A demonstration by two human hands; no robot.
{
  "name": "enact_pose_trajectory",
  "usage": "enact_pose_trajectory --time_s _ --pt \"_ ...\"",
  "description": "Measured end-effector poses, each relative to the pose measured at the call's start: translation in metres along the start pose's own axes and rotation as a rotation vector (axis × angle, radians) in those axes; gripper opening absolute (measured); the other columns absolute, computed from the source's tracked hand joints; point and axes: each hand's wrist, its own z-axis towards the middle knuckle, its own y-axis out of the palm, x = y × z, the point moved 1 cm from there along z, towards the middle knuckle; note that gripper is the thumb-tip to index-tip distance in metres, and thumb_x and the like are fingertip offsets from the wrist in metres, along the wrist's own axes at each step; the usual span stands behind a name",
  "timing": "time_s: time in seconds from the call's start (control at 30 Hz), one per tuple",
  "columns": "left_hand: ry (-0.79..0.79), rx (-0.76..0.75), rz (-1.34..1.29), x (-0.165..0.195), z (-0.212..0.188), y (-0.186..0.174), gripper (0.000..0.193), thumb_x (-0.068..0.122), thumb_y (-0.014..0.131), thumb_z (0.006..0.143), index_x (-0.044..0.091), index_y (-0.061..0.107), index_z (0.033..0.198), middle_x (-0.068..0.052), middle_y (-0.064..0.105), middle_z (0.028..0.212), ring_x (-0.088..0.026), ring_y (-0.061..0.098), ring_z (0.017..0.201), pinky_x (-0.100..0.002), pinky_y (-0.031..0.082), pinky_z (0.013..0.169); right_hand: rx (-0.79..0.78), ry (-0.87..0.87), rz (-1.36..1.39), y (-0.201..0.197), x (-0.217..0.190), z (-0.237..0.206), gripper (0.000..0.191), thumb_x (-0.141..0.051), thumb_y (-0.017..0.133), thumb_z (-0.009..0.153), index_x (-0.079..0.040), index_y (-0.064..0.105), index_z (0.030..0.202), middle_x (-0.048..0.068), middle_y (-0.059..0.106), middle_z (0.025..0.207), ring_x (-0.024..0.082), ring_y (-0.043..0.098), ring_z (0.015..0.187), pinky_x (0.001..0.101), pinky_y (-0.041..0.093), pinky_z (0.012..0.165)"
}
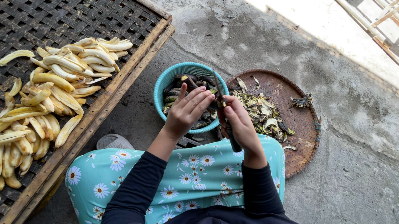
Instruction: The person sits on the ground peeling bananas with a small knife, cutting the peel and pulling it off by hand. Peeled bananas are placed on a woven bamboo tray and discarded peels collect on a round winnowing basket beside them.
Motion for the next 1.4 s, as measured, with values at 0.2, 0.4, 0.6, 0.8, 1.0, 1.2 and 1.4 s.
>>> enact_pose_trajectory --time_s 0.2,0.4,0.6,0.8,1.0,1.2,1.4 --pt "-0.476 0.065 -0.877 0.012 -0.001 0.016 0.032 0.003 0.075 0.094 0.006 0.067 0.125 -0.004 0.072 0.13 -0.022 0.062 0.137 -0.044 0.043 0.125 -0.016 0.146 0.422 -0.02 0.013 0.009 0.033 -0.032 0.046 0.111 -0.002 0.048 0.125 0.008 0.055 0.093 0.013 0.051 0.071 0.0244 0.044 0.046" --pt "-0.862 0.211 -1.608 0.004 -0.001 0.019 0.044 0.012 0.074 0.097 0.005 0.059 0.138 -0.009 0.067 0.134 -0.019 0.063 0.127 -0.037 0.054 0.112 0.315 0.182 0.314 -0.074 0.049 0.029 0.029 -0.03 0.047 0.111 -0.003 0.047 0.12 0.01 0.054 0.091 0.013 0.053 0.067 0.0242 0.046 0.044" --pt "-1.343 0.235 -1.829 -0.015 -0.01 0.026 0.055 0.039 0.067 0.093 0.005 0.057 0.136 -0.006 0.069 0.125 -0.018 0.068 0.117 -0.035 0.06 0.101 0.933 0.219 -0.159 -0.165 0.062 0.018 0.04 -0.021 0.051 0.109 -0.007 0.027 0.138 0.01 0.055 0.094 0.014 0.055 0.061 0.027 0.05 0.044" --pt "-1.409 0.054 -1.882 -0.018 -0.02 0.033 0.059 0.049 0.059 0.101 0.001 0.06 0.135 -0.007 0.069 0.113 -0.017 0.07 0.105 -0.032 0.063 0.091 1.034 0.162 -0.449 -0.158 0.041 0.005 0.068 -0.016 0.05 0.107 -0.016 0.002 0.155 0.014 0.055 0.086 0.016 0.051 0.05 0.0279 0.044 0.041" --pt "-1.401 -0.092 -1.854 -0.015 -0.015 0.028 0.056 0.047 0.055 0.103 -0.001 0.062 0.131 -0.009 0.073 0.105 -0.013 0.074 0.091 -0.025 0.065 0.073 0.401 -0.126 -0.387 -0.095 -0.004 0.0 0.051 -0.015 0.046 0.11 -0.013 0.028 0.158 0.009 0.058 0.106 0.005 0.053 0.064 0.0214 0.049 0.048" --pt "-1.447 -0.135 -1.783 -0.013 -0.014 0.024 0.049 0.044 0.056 0.103 0.002 0.065 0.125 -0.006 0.075 0.1 -0.01 0.075 0.085 -0.023 0.064 0.069 -0.059 -0.111 -0.402 -0.028 0.003 -0.001 0.049 -0.01 0.055 0.107 -0.009 0.043 0.155 0.005 0.059 0.112 0.006 0.051 0.077 0.0205 0.046 0.066" --pt "-1.478 -0.16 -1.795 -0.017 -0.025 0.031 0.039 0.044 0.059 0.103 0.007 0.067 0.111 -0.003 0.074 0.093 -0.01 0.075 0.077 -0.022 0.061 0.06 -0.234 -0.185 -0.728 -0.003 -0.012 -0.002 0.064 -0.005 0.064 0.099 -0.009 0.039 0.158 0.008 0.062 0.122 0.017 0.058 0.101 0.0297 0.051 0.089"
